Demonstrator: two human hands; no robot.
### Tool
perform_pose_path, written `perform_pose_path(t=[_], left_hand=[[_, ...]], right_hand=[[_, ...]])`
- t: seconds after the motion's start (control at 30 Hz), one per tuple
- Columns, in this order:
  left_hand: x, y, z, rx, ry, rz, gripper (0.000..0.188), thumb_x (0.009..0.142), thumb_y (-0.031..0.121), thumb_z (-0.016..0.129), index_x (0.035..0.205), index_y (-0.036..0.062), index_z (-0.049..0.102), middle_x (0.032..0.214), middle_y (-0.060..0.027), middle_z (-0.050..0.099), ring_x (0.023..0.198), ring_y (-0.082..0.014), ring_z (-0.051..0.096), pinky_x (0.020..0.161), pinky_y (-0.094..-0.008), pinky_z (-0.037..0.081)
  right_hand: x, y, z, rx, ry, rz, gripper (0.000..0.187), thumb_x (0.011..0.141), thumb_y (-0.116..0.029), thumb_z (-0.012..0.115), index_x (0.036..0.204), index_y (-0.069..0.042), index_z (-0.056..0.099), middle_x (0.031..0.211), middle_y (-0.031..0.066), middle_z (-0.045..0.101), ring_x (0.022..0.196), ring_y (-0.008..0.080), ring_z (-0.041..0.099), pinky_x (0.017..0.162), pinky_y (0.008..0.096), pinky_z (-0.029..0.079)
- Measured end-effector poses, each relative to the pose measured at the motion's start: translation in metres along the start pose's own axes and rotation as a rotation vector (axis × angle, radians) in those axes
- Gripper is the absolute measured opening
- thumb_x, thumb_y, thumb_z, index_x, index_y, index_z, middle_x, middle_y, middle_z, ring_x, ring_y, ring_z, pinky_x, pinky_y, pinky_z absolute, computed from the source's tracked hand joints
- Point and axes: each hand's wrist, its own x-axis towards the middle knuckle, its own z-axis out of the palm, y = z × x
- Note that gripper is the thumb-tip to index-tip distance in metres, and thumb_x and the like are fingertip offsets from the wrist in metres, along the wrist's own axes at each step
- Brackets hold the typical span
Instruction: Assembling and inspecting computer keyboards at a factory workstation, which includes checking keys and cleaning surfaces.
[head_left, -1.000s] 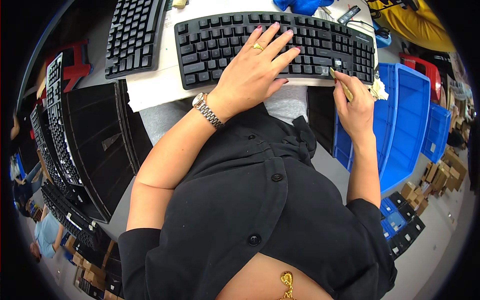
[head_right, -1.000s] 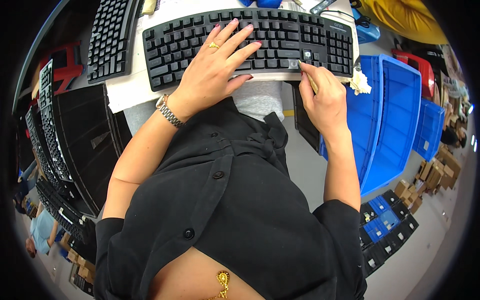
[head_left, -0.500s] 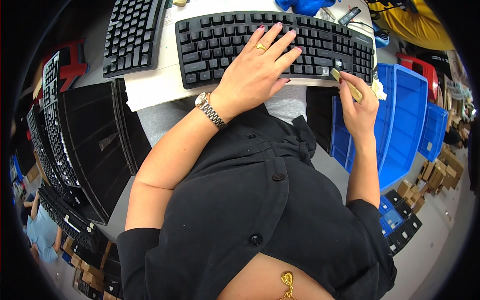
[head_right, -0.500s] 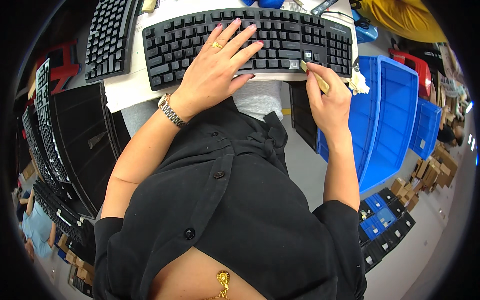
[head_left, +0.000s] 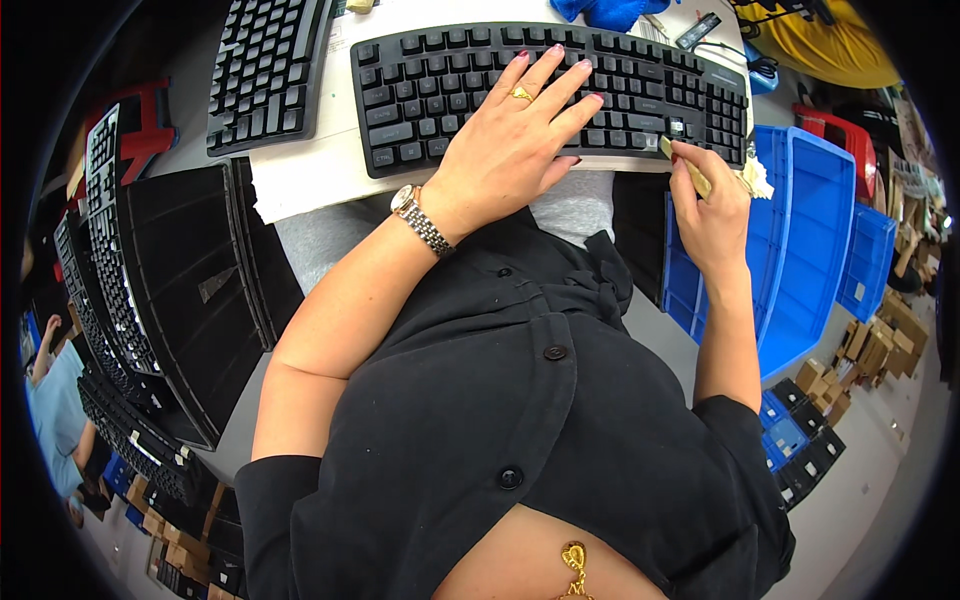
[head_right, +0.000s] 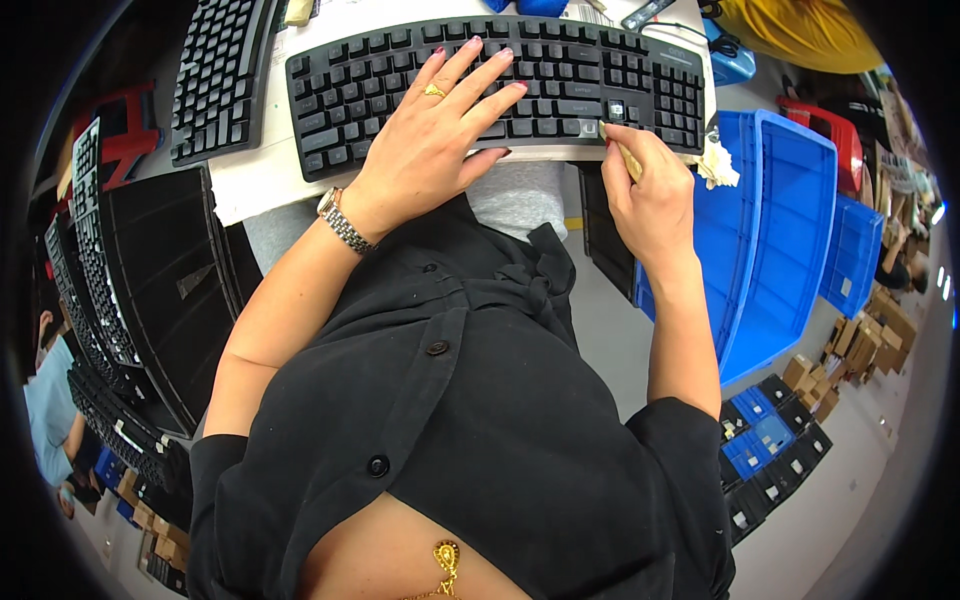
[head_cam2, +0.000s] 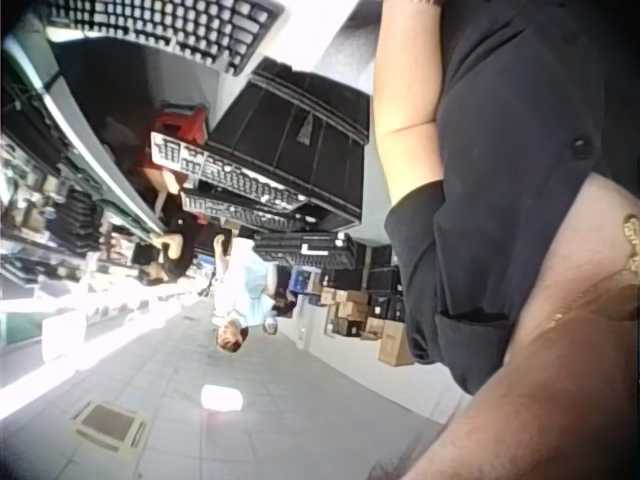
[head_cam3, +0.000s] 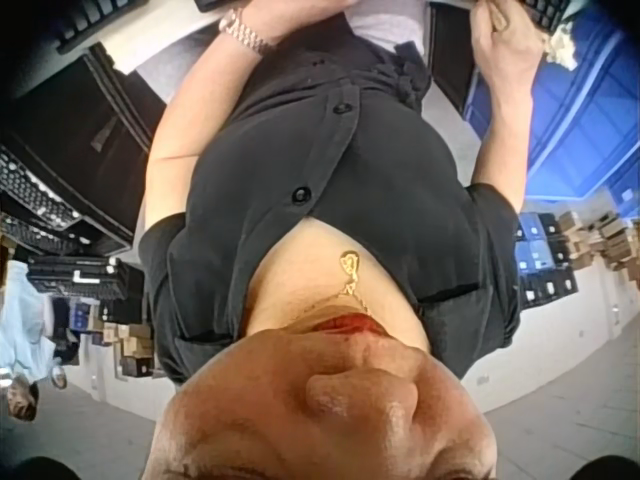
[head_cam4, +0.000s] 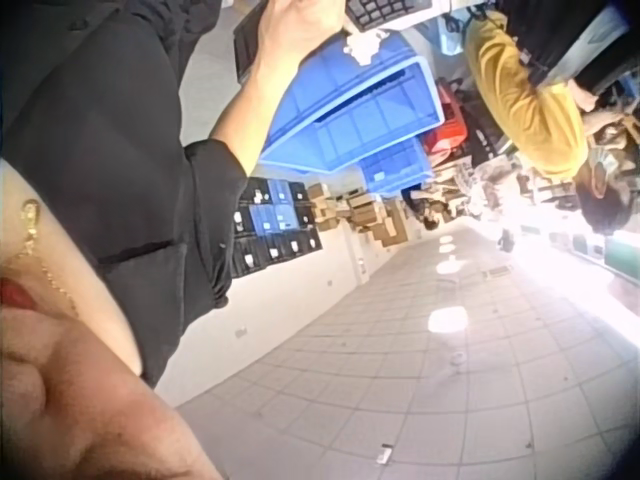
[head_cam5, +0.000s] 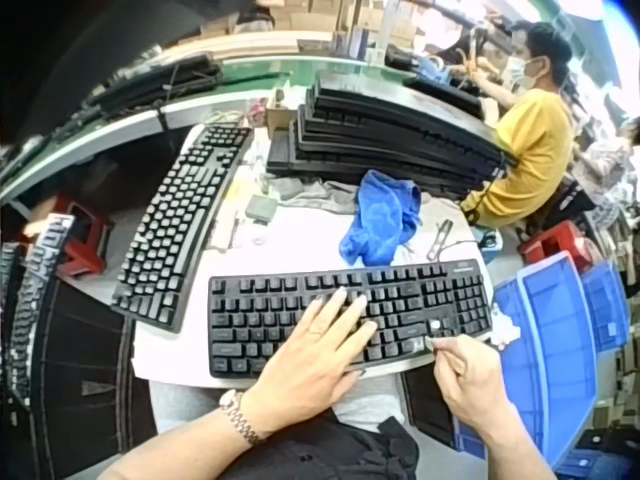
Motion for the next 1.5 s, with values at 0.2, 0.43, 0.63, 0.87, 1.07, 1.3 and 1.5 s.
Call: perform_pose_path(t=[0.2, 0.43, 0.63, 0.87, 1.07, 1.3, 1.5], left_hand=[[0.0, -0.002, 0.002, 0.022, 0.009, 0.024, 0.059, 0.082, 0.022, 0.077, 0.137, 0.0106, 0.058, 0.155, -0.0098, 0.045, 0.149, -0.0317, 0.035, 0.125, -0.0459, 0.025], [-0.002, -0.001, 0.001, -0.024, -0.004, -0.012, 0.067, 0.079, 0.019, 0.079, 0.141, 0.0118, 0.055, 0.161, -0.007, 0.041, 0.153, -0.0296, 0.032, 0.126, -0.0456, 0.023], [0.001, 0.0, -0.001, -0.03, -0.007, -0.01, 0.067, 0.079, 0.018, 0.079, 0.141, 0.0111, 0.055, 0.161, -0.0074, 0.041, 0.153, -0.0303, 0.031, 0.126, -0.0459, 0.024], [0.002, 0.0, 0.0, -0.049, -0.03, -0.02, 0.068, 0.079, 0.017, 0.079, 0.141, 0.0104, 0.055, 0.162, -0.0084, 0.039, 0.153, -0.0316, 0.03, 0.126, -0.0471, 0.023], [0.003, -0.001, -0.001, -0.054, -0.05, -0.02, 0.063, 0.08, 0.018, 0.077, 0.138, 0.008, 0.056, 0.159, -0.0116, 0.041, 0.152, -0.0332, 0.03, 0.126, -0.0474, 0.022], [0.003, 0.003, -0.013, -0.137, -0.085, -0.046, 0.062, 0.081, 0.017, 0.078, 0.138, 0.0079, 0.056, 0.159, -0.0131, 0.041, 0.152, -0.0355, 0.031, 0.126, -0.0494, 0.024], [-0.02, -0.007, -0.061, -0.154, -0.022, -0.19, 0.066, 0.084, 0.021, 0.079, 0.144, 0.0093, 0.056, 0.159, -0.0129, 0.045, 0.151, -0.0362, 0.033, 0.125, -0.0527, 0.024]], right_hand=[[0.003, -0.003, 0.0, -0.018, -0.014, -0.008, 0.018, 0.085, 0.004, 0.067, 0.102, 0.001, 0.071, 0.093, 0.0126, 0.076, 0.074, 0.0264, 0.07, 0.069, 0.0333, 0.055], [0.012, -0.008, -0.008, 0.018, -0.099, 0.164, 0.016, 0.087, 0.0, 0.065, 0.101, 0.001, 0.072, 0.086, 0.0114, 0.075, 0.071, 0.0227, 0.068, 0.066, 0.0297, 0.053], [0.021, -0.003, -0.015, 0.131, -0.179, 0.417, 0.017, 0.088, -0.003, 0.065, 0.102, 0.001, 0.073, 0.083, 0.0097, 0.074, 0.07, 0.0189, 0.066, 0.065, 0.0271, 0.05], [0.011, 0.001, -0.018, 0.258, -0.072, 0.345, 0.018, 0.089, -0.003, 0.066, 0.104, 0.0, 0.074, 0.084, 0.007, 0.073, 0.07, 0.0148, 0.064, 0.065, 0.0255, 0.05], [0.015, 0.0, -0.054, 0.43, -0.005, 0.435, 0.018, 0.093, -0.004, 0.066, 0.109, 0.001, 0.073, 0.088, 0.0084, 0.073, 0.074, 0.013, 0.065, 0.069, 0.0235, 0.052], [0.031, 0.024, -0.084, 0.611, 0.241, 0.428, 0.023, 0.101, -0.008, 0.063, 0.119, 0.004, 0.07, 0.091, 0.0121, 0.072, 0.078, 0.0139, 0.065, 0.07, 0.024, 0.054], [0.035, 0.038, -0.085, 0.627, 0.309, 0.406, 0.026, 0.102, -0.009, 0.062, 0.124, 0.005, 0.068, 0.091, 0.0127, 0.072, 0.078, 0.0143, 0.066, 0.07, 0.0242, 0.054]])
